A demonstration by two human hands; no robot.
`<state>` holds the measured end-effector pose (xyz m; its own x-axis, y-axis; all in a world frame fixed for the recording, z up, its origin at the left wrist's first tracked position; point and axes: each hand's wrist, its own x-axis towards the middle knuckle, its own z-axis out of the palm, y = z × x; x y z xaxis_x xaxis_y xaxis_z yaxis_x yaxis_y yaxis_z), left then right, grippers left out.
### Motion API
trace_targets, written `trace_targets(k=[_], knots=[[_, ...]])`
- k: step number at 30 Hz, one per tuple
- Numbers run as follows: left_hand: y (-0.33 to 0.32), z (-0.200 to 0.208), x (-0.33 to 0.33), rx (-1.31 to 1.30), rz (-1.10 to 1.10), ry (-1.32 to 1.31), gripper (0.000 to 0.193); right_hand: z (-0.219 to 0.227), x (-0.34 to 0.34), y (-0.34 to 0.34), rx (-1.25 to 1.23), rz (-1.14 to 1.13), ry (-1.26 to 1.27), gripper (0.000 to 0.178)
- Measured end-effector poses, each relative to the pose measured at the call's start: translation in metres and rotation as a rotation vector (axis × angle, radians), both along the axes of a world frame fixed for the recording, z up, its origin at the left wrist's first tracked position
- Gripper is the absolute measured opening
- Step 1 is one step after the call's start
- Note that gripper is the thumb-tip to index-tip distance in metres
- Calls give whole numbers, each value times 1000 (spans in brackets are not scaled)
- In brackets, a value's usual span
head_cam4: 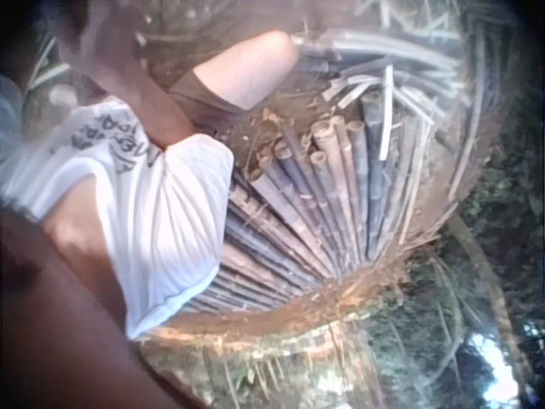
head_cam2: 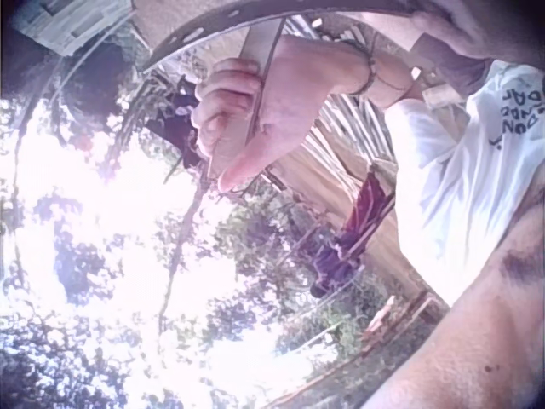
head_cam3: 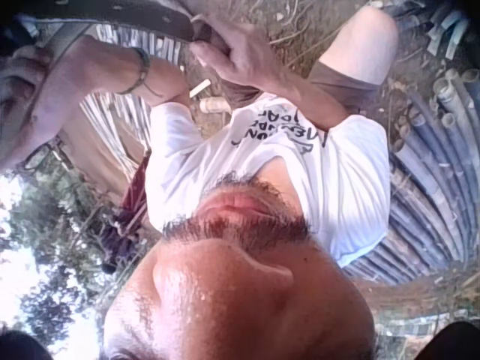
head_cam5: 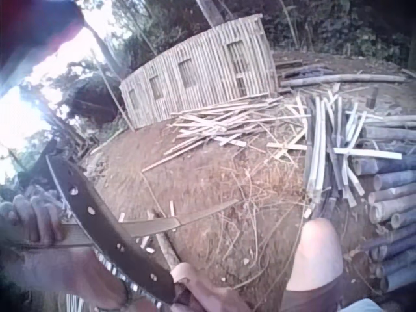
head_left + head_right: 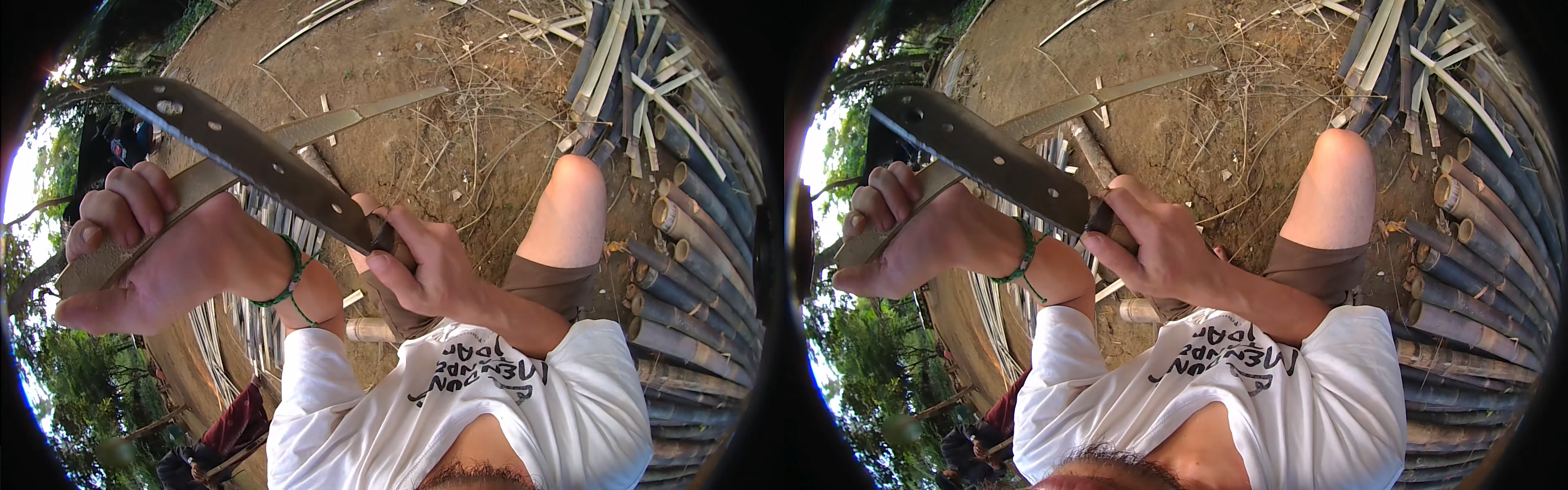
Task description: The person processes bamboo strips using a large knife by holding a strip in one hand and shaving along its length to smooth and thin the material.
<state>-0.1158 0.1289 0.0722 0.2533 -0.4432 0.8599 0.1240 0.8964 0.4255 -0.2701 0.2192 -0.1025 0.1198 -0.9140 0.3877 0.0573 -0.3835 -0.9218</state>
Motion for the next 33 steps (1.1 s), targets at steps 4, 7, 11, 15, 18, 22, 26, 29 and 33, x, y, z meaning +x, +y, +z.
trace_targets(k=[4,7,11,15,18,22,26,29,33], knots=[[4,4,-14,63,-12,141,64,-12,-6,-1,12,-38,60,33],[11,-4,-7,65,-62,105,68,11,-3,13,33,5,13,34],[16,-5,-18,54,242,0,67,-14,-6,-4,73,-51,120,36],[9,-3,-9,94,192,83,68,-1,-4,4,64,-114,99,38],[16,-7,-21,53,-78,234,71,6,4,8,-205,-176,52,38],[18,0,-33,100,269,58,69,-68,-23,-20,381,-139,309,41],[28,-6,-30,23,163,20,70,-56,-26,2,383,-154,207,43],[19,-4,-20,28,85,13,65,-29,-23,-5,107,-104,108,43],[17,-1,-25,45,231,62,61,-48,-21,-18,153,-103,151,40]])
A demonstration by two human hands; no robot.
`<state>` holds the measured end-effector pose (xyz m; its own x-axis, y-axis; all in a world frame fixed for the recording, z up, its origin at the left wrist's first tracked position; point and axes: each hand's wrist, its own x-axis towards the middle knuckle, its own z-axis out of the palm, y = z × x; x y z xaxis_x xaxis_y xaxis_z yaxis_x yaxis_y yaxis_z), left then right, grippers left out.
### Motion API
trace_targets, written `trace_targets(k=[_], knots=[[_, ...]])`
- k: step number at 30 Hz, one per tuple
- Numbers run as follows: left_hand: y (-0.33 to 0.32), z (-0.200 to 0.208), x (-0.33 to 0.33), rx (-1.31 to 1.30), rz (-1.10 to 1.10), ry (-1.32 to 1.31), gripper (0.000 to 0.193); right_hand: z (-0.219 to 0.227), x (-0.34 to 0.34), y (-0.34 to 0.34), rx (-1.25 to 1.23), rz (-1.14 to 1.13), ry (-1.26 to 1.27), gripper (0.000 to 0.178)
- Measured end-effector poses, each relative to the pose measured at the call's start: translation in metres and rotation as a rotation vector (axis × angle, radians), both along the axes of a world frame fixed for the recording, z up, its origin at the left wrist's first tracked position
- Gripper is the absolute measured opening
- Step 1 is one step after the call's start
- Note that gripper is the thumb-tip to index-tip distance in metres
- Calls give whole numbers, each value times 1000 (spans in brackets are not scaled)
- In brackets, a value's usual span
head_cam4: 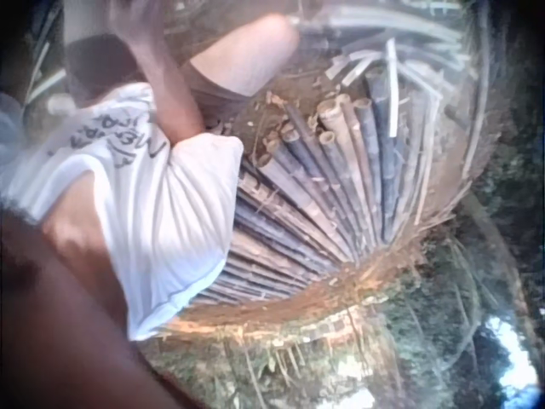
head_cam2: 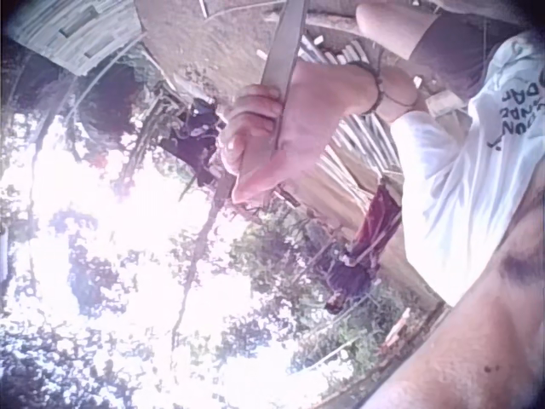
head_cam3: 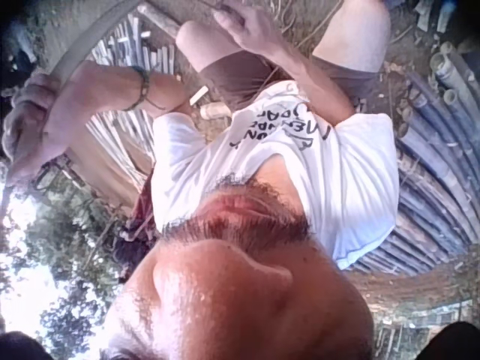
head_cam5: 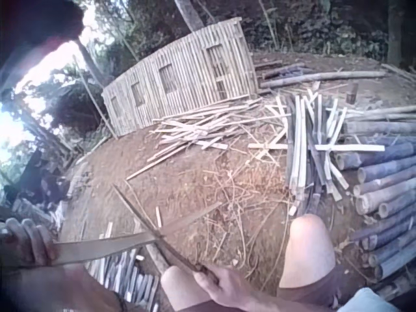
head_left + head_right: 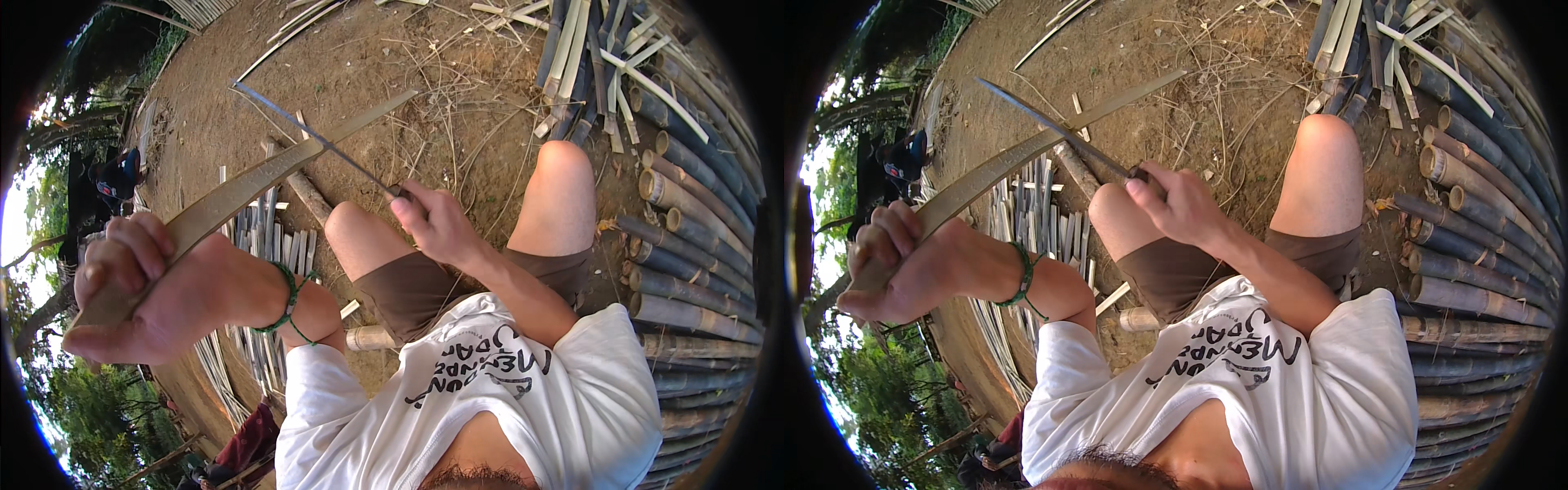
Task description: The person processes bamboo strips using a large knife by holding a strip in one hand and shaving along its length to smooth and thin the material.
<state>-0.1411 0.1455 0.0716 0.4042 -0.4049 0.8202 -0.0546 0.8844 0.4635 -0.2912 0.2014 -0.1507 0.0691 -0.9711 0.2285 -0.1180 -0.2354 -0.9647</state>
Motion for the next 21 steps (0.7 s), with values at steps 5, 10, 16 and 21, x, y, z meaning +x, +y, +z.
trace_targets(k=[5,10,16,21], knots=[[-7,-3,13,3,169,32,55,25,11,-1,-189,-21,30,38],[-5,-3,-1,-1,214,25,52,-37,0,-22,163,-11,83,42],[-1,-10,7,6,228,36,52,-8,16,-20,-235,-64,81,50],[-19,4,12,22,239,48,51,-129,8,-85,392,11,-85,54]])
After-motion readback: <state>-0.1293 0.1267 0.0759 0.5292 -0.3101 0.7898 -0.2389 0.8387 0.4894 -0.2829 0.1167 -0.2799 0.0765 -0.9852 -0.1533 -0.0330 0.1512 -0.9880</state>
